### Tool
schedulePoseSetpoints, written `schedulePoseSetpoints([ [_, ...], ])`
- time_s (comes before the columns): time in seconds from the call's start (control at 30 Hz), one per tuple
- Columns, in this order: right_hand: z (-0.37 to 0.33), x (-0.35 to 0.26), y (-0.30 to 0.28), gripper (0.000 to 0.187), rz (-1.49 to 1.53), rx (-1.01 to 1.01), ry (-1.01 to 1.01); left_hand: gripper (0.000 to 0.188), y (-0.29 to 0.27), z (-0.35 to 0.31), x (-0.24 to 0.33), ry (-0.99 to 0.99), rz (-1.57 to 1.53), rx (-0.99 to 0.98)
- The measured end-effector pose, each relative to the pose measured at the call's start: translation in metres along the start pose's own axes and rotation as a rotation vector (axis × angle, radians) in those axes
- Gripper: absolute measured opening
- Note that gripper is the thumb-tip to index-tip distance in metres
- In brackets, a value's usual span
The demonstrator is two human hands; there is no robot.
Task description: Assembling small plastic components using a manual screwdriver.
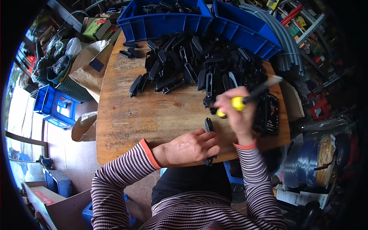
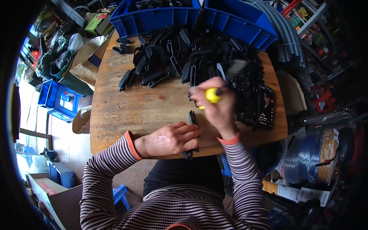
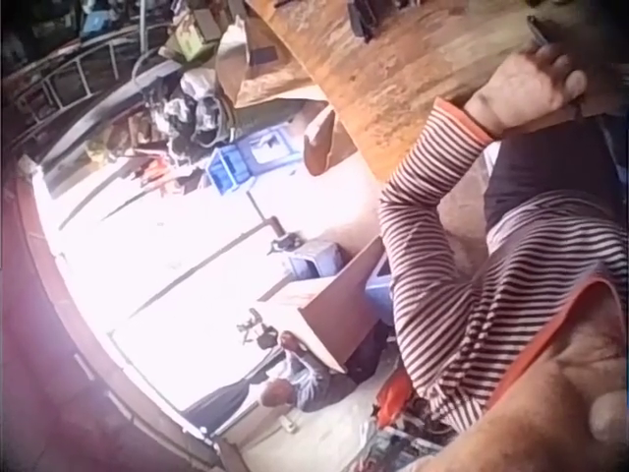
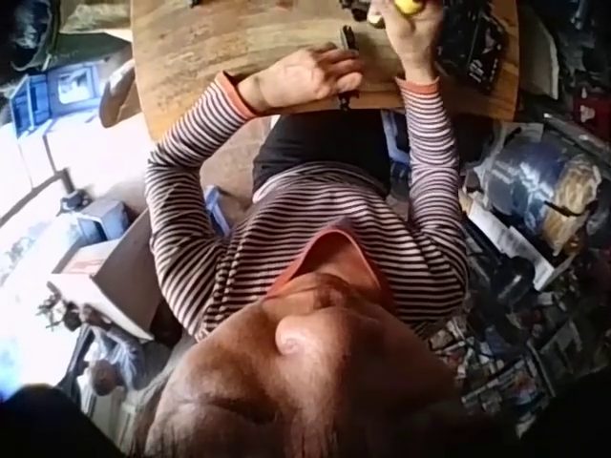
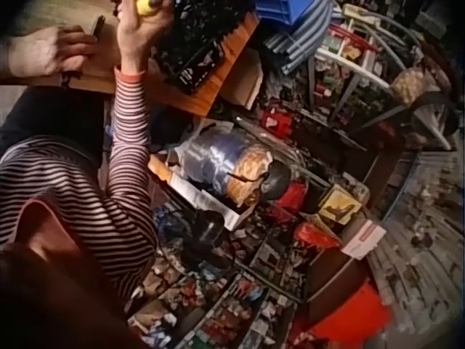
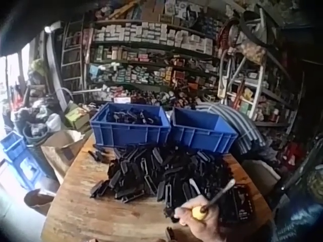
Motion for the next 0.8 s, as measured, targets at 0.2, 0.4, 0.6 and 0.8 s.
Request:
schedulePoseSetpoints([
  [0.2,-0.032,-0.017,-0.077,0.011,-0.506,0.054,0.117,0.019,0.001,0.003,-0.018,-0.067,0.079,0.121],
  [0.4,-0.070,0.000,-0.079,0.022,-1.017,-0.151,0.198,0.028,0.000,-0.001,-0.026,-0.266,0.033,0.087],
  [0.6,-0.068,0.003,-0.085,0.021,-0.927,-0.124,0.268,0.037,-0.020,-0.023,-0.080,-0.488,-0.021,0.302],
  [0.8,-0.068,0.009,-0.088,0.020,-1.008,-0.128,0.240,0.031,-0.027,-0.018,-0.129,-0.653,0.309,0.360],
])
Point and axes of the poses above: each hand's wrist, its own z-axis towards the middle knuckle, its own y-axis out of the palm, x = y × z, the point moved 5 cm from there along z, towards the middle knuckle, and after that the axes turned 3 degrees about -y, right-handed, at the moved point
